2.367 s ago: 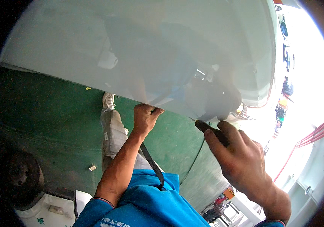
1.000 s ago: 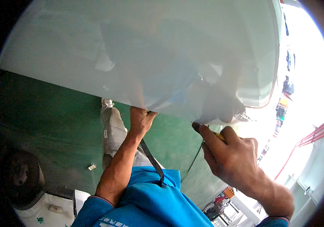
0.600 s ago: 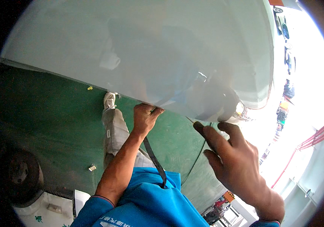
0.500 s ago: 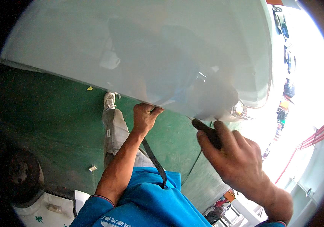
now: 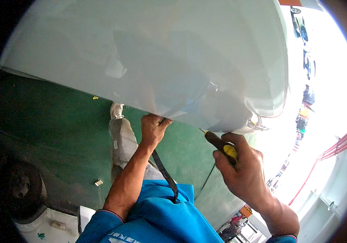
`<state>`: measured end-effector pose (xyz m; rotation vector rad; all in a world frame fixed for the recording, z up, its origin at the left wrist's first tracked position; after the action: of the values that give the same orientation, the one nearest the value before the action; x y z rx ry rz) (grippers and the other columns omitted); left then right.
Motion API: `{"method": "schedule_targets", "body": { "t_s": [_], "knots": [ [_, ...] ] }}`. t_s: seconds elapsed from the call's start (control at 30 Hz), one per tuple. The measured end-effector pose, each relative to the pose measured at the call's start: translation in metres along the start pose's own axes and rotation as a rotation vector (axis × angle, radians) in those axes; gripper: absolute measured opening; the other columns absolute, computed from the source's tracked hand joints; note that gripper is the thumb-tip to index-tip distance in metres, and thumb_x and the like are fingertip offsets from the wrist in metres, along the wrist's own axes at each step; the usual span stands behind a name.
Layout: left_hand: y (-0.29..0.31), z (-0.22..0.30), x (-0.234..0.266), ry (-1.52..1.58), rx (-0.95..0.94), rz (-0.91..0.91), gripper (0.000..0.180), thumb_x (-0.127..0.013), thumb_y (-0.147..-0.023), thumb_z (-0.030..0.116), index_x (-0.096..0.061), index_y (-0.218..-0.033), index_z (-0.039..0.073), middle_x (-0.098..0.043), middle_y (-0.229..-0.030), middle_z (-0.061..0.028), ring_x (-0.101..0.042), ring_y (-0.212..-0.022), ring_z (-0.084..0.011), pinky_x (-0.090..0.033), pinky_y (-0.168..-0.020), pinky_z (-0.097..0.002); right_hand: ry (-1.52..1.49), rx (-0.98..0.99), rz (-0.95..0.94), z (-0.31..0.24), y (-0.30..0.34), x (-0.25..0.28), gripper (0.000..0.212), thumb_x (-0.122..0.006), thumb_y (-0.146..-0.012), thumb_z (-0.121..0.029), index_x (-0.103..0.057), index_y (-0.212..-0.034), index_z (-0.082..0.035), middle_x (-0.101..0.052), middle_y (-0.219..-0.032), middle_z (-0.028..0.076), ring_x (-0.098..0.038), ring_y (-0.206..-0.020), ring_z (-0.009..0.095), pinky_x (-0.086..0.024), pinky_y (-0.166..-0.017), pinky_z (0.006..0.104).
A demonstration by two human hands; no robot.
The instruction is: The person uses a screwdriver to remove fasteners from the rear bumper of a white car. They then pick up a red taillight assembly, align it with the opening, and press it into place to complete the installation.
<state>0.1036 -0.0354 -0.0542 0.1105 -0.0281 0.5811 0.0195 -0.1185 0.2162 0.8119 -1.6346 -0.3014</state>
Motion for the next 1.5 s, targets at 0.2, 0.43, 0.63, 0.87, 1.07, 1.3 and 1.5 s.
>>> {"method": "schedule_targets", "body": {
  "t_s": [0.2,0.43,0.63,0.87,1.07,1.3,1.5],
  "knots": [
    [0.0,-0.004,0.001,0.036,-0.013,0.022,0.017,-0.085,-0.082,0.021,-0.077,-0.084,0.006,-0.072,-0.074,-0.0085,-0.067,-0.065,-0.0256,-0.052,-0.059,-0.0369,0.447,0.317,-0.066,-0.031,-0.004,0.007,0.034,-0.075,-0.092,-0.012,-0.06,-0.122,-0.003,-0.064,-0.113,0.022,-0.074,-0.086,0.027,-0.062,-0.061,0.037],
    [0.0,0.002,0.002,-0.006,-0.055,0.01,0.017,-0.084,-0.083,0.022,-0.077,-0.084,0.006,-0.072,-0.075,-0.0083,-0.069,-0.067,-0.0263,-0.053,-0.06,-0.0376,1.03,0.846,-0.101,-0.044,0.004,0.002,0.037,-0.076,-0.091,-0.013,-0.065,-0.126,-0.009,-0.056,-0.093,0.013,-0.061,-0.067,0.009,-0.046,-0.043,0.0216],
    [0.003,0.001,0.002,0.014,-0.079,0.056,0.017,-0.084,-0.082,0.022,-0.077,-0.084,0.006,-0.073,-0.076,-0.008,-0.069,-0.069,-0.0268,-0.054,-0.061,-0.0378,0.751,0.585,-0.083,-0.037,-0.002,0.001,0.041,-0.075,-0.092,-0.011,-0.063,-0.131,-0.004,-0.057,-0.085,0.011,-0.061,-0.06,0.013,-0.05,-0.044,0.0276],
    [-0.005,0.002,0.0,0.036,-0.018,0.012,0.014,-0.084,-0.08,0.019,-0.079,-0.087,0.007,-0.073,-0.073,-0.0095,-0.07,-0.065,-0.0282,-0.051,-0.06,-0.0383,0.299,0.229,0.009,-0.025,-0.005,0.006,0.039,-0.071,-0.093,-0.007,-0.059,-0.13,-0.011,-0.066,-0.11,0.017,-0.074,-0.085,0.03,-0.06,-0.061,0.0368],
    [0.0,0.001,0.001,0.065,0.016,-0.032,0.015,-0.084,-0.082,0.02,-0.079,-0.088,0.007,-0.074,-0.076,-0.0098,-0.071,-0.068,-0.0291,-0.052,-0.062,-0.0384,1.025,0.73,-0.056,-0.051,0.015,-0.001,0.039,-0.076,-0.09,-0.012,-0.061,-0.126,-0.013,-0.057,-0.102,0.011,-0.065,-0.076,0.015,-0.052,-0.049,0.0265],
    [0.005,-0.006,0.0,0.041,-0.008,-0.017,0.019,-0.084,-0.082,0.019,-0.079,-0.096,0.009,-0.075,-0.083,-0.01,-0.072,-0.076,-0.0308,-0.053,-0.068,-0.0395,0.661,0.548,-0.095,-0.038,-0.003,0.003,0.036,-0.073,-0.093,-0.011,-0.064,-0.127,-0.006,-0.057,-0.085,0.01,-0.061,-0.057,0.015,-0.05,-0.045,0.0308],
    [0.0,-0.001,0.001,0.044,-0.015,-0.005,0.017,-0.084,-0.083,0.022,-0.078,-0.092,0.008,-0.074,-0.079,-0.0101,-0.07,-0.07,-0.0283,-0.053,-0.064,-0.0383,0.215,0.087,-0.14,-0.021,-0.005,0.003,0.038,-0.071,-0.096,-0.015,-0.051,-0.123,0.003,-0.069,-0.098,0.025,-0.075,-0.074,0.031,-0.061,-0.062,0.0424]
  ]
}}
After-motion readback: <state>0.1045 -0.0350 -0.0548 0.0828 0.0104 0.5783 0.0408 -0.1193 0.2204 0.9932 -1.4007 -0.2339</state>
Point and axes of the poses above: each hand's wrist, its own y-axis away from the middle knuckle, its own x-axis out of the back of the hand, z = x × y, the point moved 7 cm from there along -y, towards the middle knuckle
